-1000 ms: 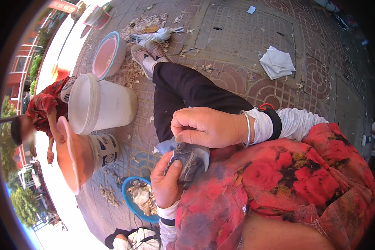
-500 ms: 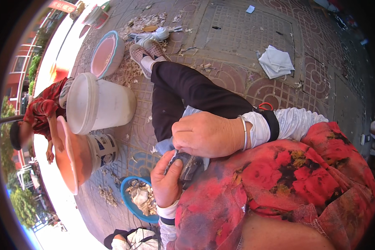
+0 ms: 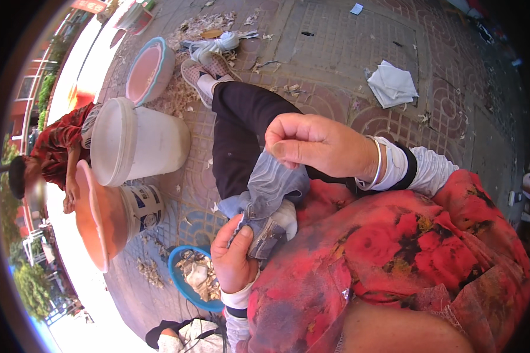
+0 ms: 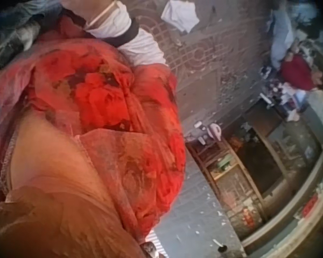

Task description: Cutting and hand-sewing a piece of denim clothing or scrap material.

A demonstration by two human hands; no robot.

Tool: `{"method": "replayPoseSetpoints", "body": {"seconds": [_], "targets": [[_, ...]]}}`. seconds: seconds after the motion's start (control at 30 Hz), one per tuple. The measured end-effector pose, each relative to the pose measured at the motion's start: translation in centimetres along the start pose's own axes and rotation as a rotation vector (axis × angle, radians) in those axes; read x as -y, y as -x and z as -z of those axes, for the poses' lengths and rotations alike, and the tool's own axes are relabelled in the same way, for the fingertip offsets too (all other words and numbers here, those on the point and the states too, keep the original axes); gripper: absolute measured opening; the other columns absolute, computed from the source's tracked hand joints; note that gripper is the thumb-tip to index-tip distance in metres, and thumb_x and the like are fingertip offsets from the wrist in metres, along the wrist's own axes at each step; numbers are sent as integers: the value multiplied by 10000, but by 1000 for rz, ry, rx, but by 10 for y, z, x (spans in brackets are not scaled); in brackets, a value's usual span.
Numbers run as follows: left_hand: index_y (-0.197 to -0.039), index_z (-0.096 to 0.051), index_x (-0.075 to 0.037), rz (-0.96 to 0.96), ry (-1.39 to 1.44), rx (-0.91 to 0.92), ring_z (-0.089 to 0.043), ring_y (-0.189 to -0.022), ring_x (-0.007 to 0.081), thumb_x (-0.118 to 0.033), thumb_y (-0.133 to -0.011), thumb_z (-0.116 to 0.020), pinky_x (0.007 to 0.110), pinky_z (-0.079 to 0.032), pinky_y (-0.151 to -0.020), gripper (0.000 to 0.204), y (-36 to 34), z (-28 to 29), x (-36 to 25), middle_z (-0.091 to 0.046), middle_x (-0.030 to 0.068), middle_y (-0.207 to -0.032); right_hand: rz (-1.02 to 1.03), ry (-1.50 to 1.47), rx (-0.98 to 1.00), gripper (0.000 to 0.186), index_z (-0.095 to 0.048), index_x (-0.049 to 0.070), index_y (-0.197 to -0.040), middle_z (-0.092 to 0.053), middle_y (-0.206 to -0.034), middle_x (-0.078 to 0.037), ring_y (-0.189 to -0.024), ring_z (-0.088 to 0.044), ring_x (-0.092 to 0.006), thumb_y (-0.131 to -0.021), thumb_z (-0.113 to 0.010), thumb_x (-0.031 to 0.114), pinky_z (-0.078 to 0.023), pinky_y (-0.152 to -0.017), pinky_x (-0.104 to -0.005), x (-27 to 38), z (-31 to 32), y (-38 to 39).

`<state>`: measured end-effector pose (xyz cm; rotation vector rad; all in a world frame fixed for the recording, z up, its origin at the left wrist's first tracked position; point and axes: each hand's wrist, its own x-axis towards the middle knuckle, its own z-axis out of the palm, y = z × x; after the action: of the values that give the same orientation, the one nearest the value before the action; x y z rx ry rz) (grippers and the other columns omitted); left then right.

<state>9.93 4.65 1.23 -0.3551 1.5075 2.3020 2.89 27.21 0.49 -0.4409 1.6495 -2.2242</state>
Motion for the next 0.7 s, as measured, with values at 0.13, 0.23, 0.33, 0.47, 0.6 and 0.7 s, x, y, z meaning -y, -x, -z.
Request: {"method": "replayPoseSetpoints", "body": {"seconds": [0.13,0.23,0.33,0.47,0.6,0.7], "targets": [[-1041,-534,51,-16,39,-15,-603,-838,227,-12,-813,-505,341,-481,-784,238,0,-4,-1,-605,155,-957,59,-152,-463,282,-494,68,-755,-442,-636,28,-550,-405,-57,-902,-437,301,-355,-511,-191,-10,62,17],[-1035,-540,33,-15,34,3,-600,-846,227,-45,-823,-524,344,-481,-786,227,-5,3,5,-607,144,-961,-32,173,-680,308,-478,85,-715,-432,-608,28,-534,-406,-60,-902,-429,324,-352,-488,-191,-41,132,51],[-1027,-540,4,-4,-26,15,-592,-857,222,-90,-825,-553,342,-477,-793,224,-17,3,5,-604,125,-967,-365,468,-762,285,-531,55,-768,-498,-635,4,-571,-475,-94,-855,-490,324,-406,-529,-222,-101,193,109],[-1046,-510,-2,-59,-98,3,-571,-879,207,-129,-835,-541,344,-468,-789,249,-10,13,0,-585,114,-992,-567,795,-941,249,-594,43,-767,-590,-634,-63,-574,-544,-154,-765,-610,292,-443,-554,-316,-227,237,185],[-1039,-501,33,-154,-627,17,-535,-876,273,-99,-827,-528,371,-436,-770,252,-17,35,-8,-542,174,-994,-773,803,-983,277,-593,53,-852,-596,-799,-135,-737,-567,-256,-747,-622,307,-451,-663,-355,-270,201,243],[-1045,-496,32,-141,-686,4,-533,-878,272,-105,-826,-530,371,-434,-770,261,-19,31,-10,-539,174,-998,-776,988,-861,323,-568,64,-922,-562,-925,-158,-865,-539,-314,-724,-638,310,-439,-743,-382,-275,171,245]]}}
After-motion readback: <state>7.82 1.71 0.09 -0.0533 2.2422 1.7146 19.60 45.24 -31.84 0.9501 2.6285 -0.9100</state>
